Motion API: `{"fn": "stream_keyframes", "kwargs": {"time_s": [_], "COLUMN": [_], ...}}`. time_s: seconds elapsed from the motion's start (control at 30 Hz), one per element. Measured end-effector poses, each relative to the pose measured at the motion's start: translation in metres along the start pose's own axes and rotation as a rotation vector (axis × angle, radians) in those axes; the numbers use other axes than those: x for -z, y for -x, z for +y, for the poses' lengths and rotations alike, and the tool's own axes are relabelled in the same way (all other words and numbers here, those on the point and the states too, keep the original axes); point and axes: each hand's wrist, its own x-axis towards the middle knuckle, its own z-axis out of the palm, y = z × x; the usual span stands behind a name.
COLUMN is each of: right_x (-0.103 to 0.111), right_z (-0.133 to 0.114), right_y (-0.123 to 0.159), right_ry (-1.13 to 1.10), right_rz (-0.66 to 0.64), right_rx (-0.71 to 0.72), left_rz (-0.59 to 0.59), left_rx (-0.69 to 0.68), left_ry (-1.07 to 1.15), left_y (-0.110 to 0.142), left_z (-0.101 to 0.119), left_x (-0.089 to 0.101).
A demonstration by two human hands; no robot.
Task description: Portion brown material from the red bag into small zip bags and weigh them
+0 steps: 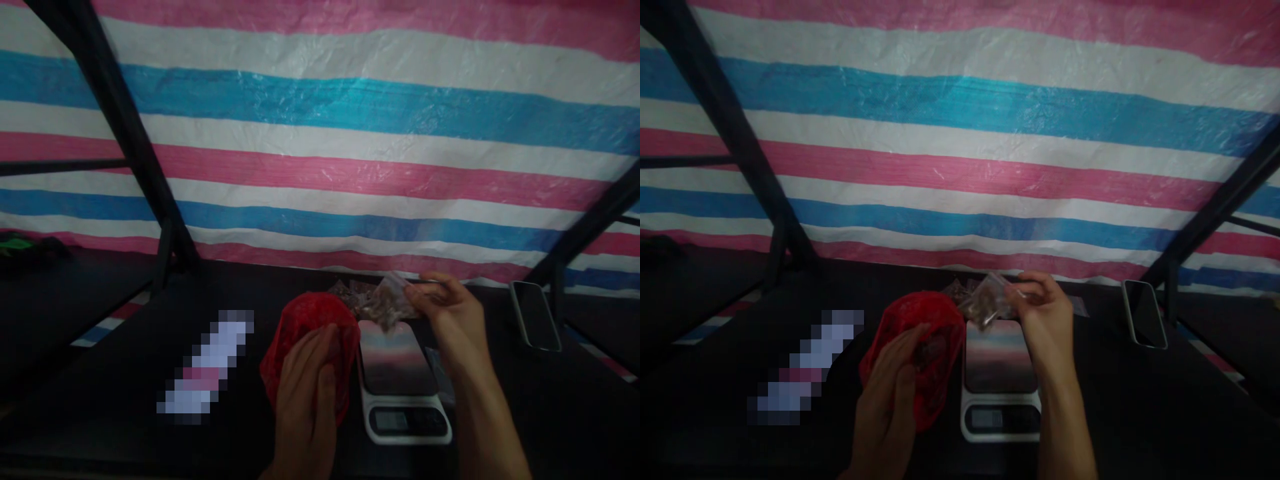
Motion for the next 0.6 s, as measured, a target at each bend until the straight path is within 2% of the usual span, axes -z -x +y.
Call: {"fn": "stream_keyframes", "kwargs": {"time_s": [0.03,0.1,0.17,0.23,0.3,0.33,0.37,0.47,0.5,0.53,0.6], "right_x": [0.002,0.004,0.006,0.015,0.035,0.048,0.062,0.102,0.111,0.118,0.124], "right_z": [0.010,0.031,0.048,0.054,0.050,0.046,0.041,0.029,0.028,0.027,0.030], "right_y": [-0.011,-0.030,-0.041,-0.043,-0.036,-0.030,-0.022,0.006,0.016,0.023,0.033], "right_ry": [0.042,0.256,0.374,0.462,0.546,0.589,0.644,0.685,0.691,0.710,0.753], "right_rz": [0.084,0.141,0.159,0.205,0.223,0.190,0.091,-0.374,-0.478,-0.527,-0.533], "right_rx": [-0.011,-0.055,-0.077,-0.079,-0.076,-0.084,-0.100,-0.226,-0.258,-0.279,-0.289], "left_rz": [0.013,0.048,0.070,0.081,0.099,0.113,0.125,0.122,0.109,0.095,0.078], "left_rx": [-0.035,-0.093,-0.130,-0.147,-0.140,-0.128,-0.118,-0.122,-0.140,-0.161,-0.199], "left_ry": [-0.034,-0.075,-0.100,-0.124,-0.160,-0.179,-0.197,-0.218,-0.215,-0.209,-0.202], "left_y": [0.000,-0.002,-0.007,-0.011,-0.014,-0.014,-0.014,-0.011,-0.009,-0.007,-0.004], "left_z": [-0.002,-0.005,-0.007,-0.009,-0.010,-0.011,-0.011,-0.011,-0.011,-0.010,-0.008], "left_x": [0.002,0.008,0.015,0.022,0.030,0.033,0.036,0.043,0.045,0.046,0.048]}}
